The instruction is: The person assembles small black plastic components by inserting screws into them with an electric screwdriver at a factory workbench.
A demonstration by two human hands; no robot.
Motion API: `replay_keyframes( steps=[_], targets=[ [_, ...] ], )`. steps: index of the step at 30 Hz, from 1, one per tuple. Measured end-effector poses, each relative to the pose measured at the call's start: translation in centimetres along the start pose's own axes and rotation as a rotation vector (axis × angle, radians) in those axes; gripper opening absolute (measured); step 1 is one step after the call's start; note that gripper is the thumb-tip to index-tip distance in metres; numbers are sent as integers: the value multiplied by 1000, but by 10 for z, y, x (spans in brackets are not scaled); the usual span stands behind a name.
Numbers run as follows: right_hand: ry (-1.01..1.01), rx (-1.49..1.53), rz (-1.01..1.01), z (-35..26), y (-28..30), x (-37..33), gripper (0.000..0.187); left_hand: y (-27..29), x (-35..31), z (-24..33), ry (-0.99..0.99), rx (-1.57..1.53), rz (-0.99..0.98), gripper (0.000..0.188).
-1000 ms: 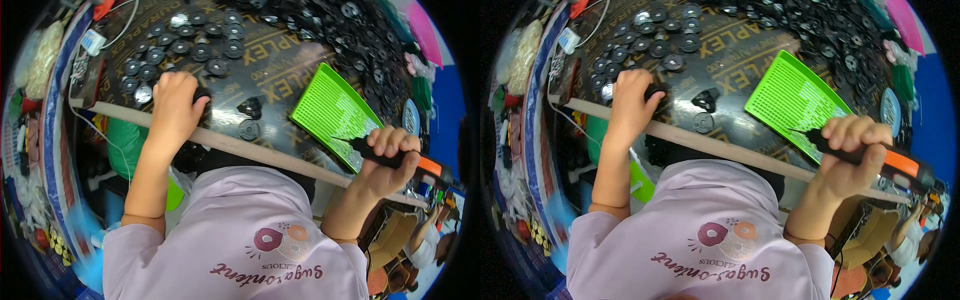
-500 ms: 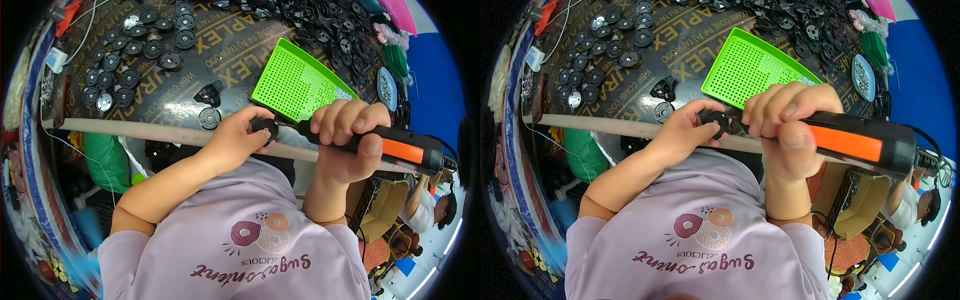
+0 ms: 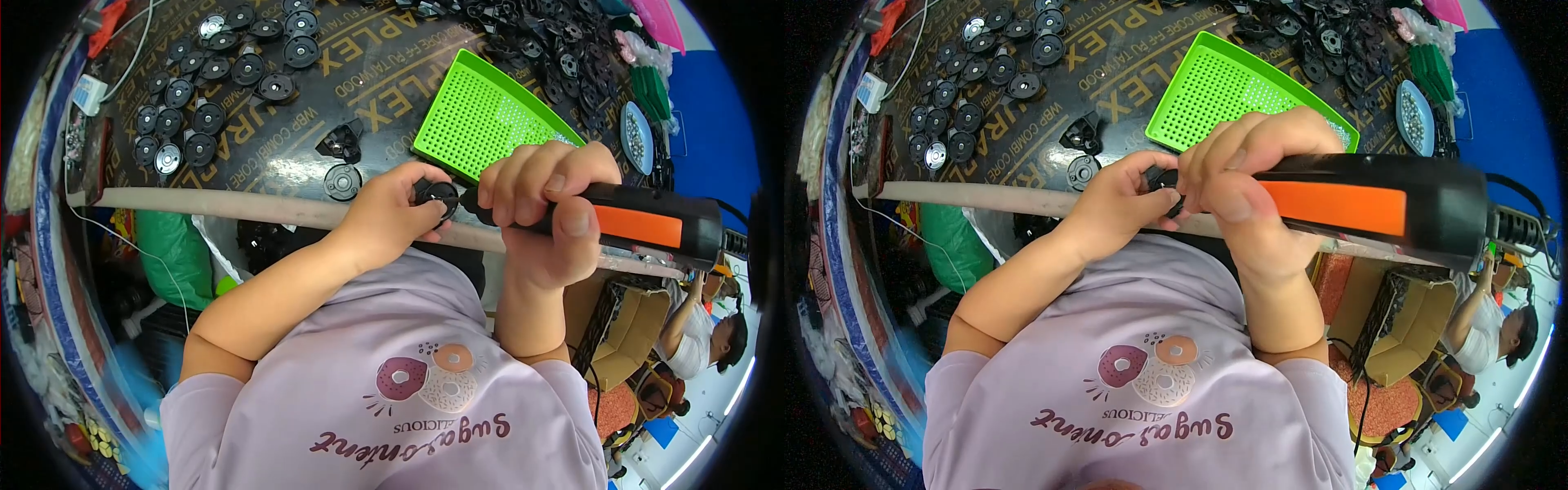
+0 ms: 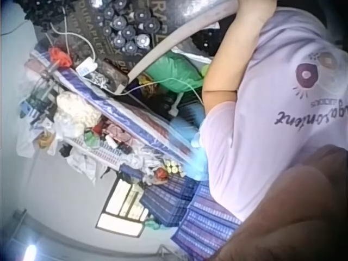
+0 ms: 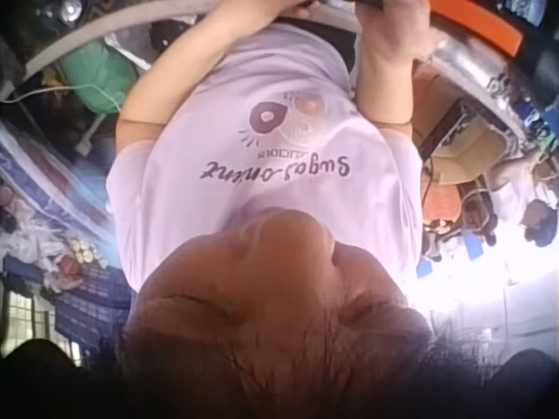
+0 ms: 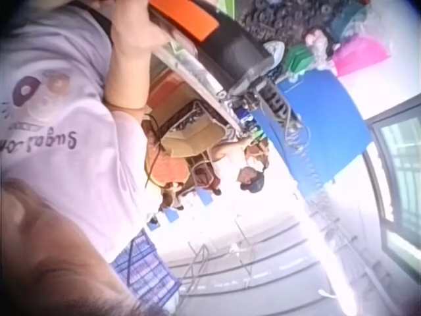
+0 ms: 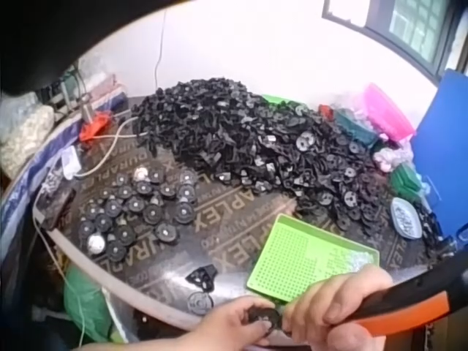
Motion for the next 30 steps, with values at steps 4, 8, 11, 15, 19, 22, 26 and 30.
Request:
replay_keyframes(
  steps=[4,8,11,15,19,22,26,30],
  targets=[
    [1,70,-13,7,0,0,23,-1,1,-4,-55,-54,14,27],
    [-13,58,25,8,1,0,23,-1,1,-4,-33,-67,24,27],
    [18,29,-18,10,-2,0,24,0,1,-3,-42,-61,17,27],
    [8,31,-68,9,-6,-3,25,1,1,-1,-21,-15,11,28],
    [74,-74,-10,9,-7,-4,27,1,3,-3,-21,-32,-1,29],
    [22,-9,-44,8,-4,-2,26,1,1,-1,-11,-39,4,30],
    [48,40,19,0,4,2,21,-1,1,-5,-70,-110,-8,30],
    [24,20,58,-10,12,4,18,0,-3,4,-72,-38,-46,29]
  ],
)
Point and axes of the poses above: each hand's wrist, its own x-axis towards the middle knuckle, its own y-axis out of the back of the hand, z = x × y, the point moved 4 cm from there along x, towards the middle knuckle, and after that the axes turned 8 degrees about x, right-handed, at the moved point
